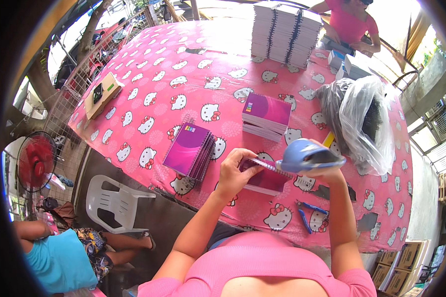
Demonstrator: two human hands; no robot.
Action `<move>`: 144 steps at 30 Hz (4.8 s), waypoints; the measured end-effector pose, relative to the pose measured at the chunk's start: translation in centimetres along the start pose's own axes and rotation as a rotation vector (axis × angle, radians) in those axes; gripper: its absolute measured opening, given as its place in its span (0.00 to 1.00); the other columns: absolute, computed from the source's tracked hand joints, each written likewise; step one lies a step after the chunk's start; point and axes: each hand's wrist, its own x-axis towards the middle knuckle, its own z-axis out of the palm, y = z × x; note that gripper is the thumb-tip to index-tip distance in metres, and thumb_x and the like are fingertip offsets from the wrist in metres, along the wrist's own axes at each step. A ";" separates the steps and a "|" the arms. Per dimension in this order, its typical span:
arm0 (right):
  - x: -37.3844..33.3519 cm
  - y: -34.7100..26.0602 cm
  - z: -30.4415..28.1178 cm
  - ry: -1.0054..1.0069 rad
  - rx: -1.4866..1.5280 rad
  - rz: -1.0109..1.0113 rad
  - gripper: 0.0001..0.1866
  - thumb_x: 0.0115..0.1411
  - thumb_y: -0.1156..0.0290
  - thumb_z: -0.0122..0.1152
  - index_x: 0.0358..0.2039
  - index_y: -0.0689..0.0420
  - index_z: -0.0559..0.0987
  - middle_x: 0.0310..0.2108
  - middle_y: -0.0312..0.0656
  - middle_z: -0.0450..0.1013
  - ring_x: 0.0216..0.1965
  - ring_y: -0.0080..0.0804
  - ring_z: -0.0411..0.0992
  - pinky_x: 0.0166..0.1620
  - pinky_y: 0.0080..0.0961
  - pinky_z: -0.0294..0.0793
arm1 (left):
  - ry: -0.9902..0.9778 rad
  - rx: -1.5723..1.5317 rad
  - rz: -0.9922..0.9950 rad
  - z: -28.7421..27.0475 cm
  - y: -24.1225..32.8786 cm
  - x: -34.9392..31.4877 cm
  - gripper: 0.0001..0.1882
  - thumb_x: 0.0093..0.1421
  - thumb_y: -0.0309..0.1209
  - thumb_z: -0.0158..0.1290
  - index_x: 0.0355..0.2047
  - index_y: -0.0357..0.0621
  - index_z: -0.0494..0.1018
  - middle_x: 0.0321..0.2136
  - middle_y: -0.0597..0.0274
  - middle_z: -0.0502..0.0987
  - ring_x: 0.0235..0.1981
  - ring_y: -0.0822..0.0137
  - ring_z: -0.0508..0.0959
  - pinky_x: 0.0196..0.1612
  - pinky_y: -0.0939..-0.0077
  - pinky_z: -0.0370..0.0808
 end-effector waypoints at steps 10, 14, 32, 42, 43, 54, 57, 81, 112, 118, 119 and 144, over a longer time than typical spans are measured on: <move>-2.9 1.8 -5.1 0.094 -0.963 0.096 0.20 0.53 0.71 0.63 0.46 0.67 0.73 0.44 0.55 0.74 0.48 0.52 0.72 0.50 0.37 0.69 | 0.032 -0.332 -0.083 1.4 -0.1 0.3 0.13 0.54 0.21 0.63 0.37 0.41 0.72 0.29 0.71 0.75 0.32 0.79 0.74 0.39 0.84 0.73; 0.9 -5.1 2.3 0.176 -1.130 -0.121 0.48 0.54 0.40 0.56 0.64 0.64 0.57 0.66 0.56 0.52 0.68 0.49 0.47 0.65 0.56 0.43 | -0.002 -0.376 -0.138 2.8 0.8 -0.3 0.07 0.57 0.18 0.60 0.33 0.40 0.72 0.28 0.69 0.77 0.31 0.79 0.75 0.37 0.84 0.73; -5.6 -1.3 8.1 0.100 -1.072 -0.137 0.52 0.59 0.34 0.42 0.68 0.64 0.43 0.72 0.53 0.35 0.72 0.53 0.28 0.59 0.73 0.15 | -0.037 -0.366 -0.082 0.8 1.2 -0.7 0.09 0.54 0.16 0.60 0.32 0.41 0.73 0.31 0.66 0.79 0.33 0.80 0.75 0.38 0.84 0.74; -3.3 -2.4 6.2 0.111 -0.645 -0.012 0.11 0.49 0.71 0.67 0.34 0.55 0.77 0.31 0.42 0.72 0.35 0.44 0.71 0.40 0.38 0.68 | 0.170 0.072 0.155 1.7 0.2 -1.3 0.29 0.50 0.26 0.67 0.51 0.43 0.68 0.52 0.56 0.68 0.50 0.69 0.70 0.51 0.71 0.71; -3.3 -3.0 6.1 0.087 -0.696 -0.047 0.11 0.50 0.70 0.67 0.34 0.55 0.78 0.31 0.43 0.72 0.35 0.44 0.71 0.40 0.39 0.69 | 0.132 0.264 0.274 1.4 0.2 -1.2 0.30 0.45 0.29 0.70 0.50 0.45 0.71 0.57 0.52 0.62 0.56 0.61 0.66 0.56 0.64 0.69; -1.6 -10.2 4.9 -0.314 -0.875 0.176 0.19 0.55 0.55 0.63 0.34 0.61 0.78 0.33 0.49 0.77 0.39 0.48 0.75 0.43 0.41 0.73 | 0.008 0.199 0.147 1.5 0.4 -1.5 0.14 0.45 0.24 0.69 0.33 0.45 0.80 0.49 0.58 0.65 0.39 0.71 0.75 0.41 0.76 0.77; -0.4 -7.2 5.6 -0.426 -0.993 0.229 0.21 0.51 0.53 0.64 0.31 0.61 0.77 0.30 0.50 0.77 0.36 0.49 0.76 0.39 0.42 0.75 | -0.033 0.188 0.169 1.8 0.8 -0.8 0.14 0.44 0.24 0.69 0.33 0.44 0.80 0.46 0.59 0.67 0.40 0.68 0.74 0.41 0.75 0.76; 2.5 -6.4 7.1 -0.569 -0.909 0.201 0.25 0.46 0.53 0.70 0.32 0.64 0.77 0.30 0.50 0.77 0.36 0.48 0.77 0.39 0.41 0.76 | -0.022 -0.404 -0.022 0.6 -0.7 -1.3 0.17 0.56 0.16 0.57 0.45 0.40 0.70 0.36 0.67 0.74 0.36 0.78 0.73 0.41 0.83 0.71; -18.0 3.5 5.5 0.236 -1.329 0.120 0.29 0.55 0.61 0.67 0.53 0.63 0.72 0.53 0.54 0.67 0.54 0.49 0.64 0.55 0.38 0.65 | 0.157 0.024 0.582 1.2 4.7 -2.2 0.12 0.49 0.15 0.64 0.31 0.37 0.73 0.35 0.54 0.78 0.36 0.66 0.80 0.43 0.77 0.79; -17.0 1.5 5.9 0.237 -0.690 0.249 0.24 0.55 0.65 0.66 0.49 0.63 0.74 0.43 0.51 0.69 0.43 0.48 0.68 0.47 0.42 0.68 | 0.082 0.171 0.293 1.9 0.4 -6.2 0.11 0.47 0.18 0.66 0.29 0.36 0.76 0.35 0.53 0.80 0.37 0.60 0.81 0.40 0.70 0.77; -15.4 -0.7 7.1 0.225 -0.586 0.226 0.24 0.54 0.65 0.67 0.48 0.63 0.74 0.42 0.51 0.69 0.43 0.48 0.69 0.46 0.41 0.68 | 0.211 0.183 0.361 2.3 1.4 -5.7 0.12 0.46 0.19 0.67 0.30 0.36 0.77 0.36 0.53 0.80 0.38 0.61 0.81 0.40 0.72 0.78; -15.8 2.0 8.1 0.197 -0.959 0.079 0.21 0.55 0.61 0.66 0.43 0.62 0.77 0.38 0.49 0.73 0.44 0.46 0.71 0.47 0.36 0.70 | 0.906 -0.284 0.155 -13.2 1.1 -1.1 0.10 0.60 0.23 0.57 0.27 0.42 0.66 0.37 0.53 0.78 0.39 0.72 0.76 0.47 0.79 0.74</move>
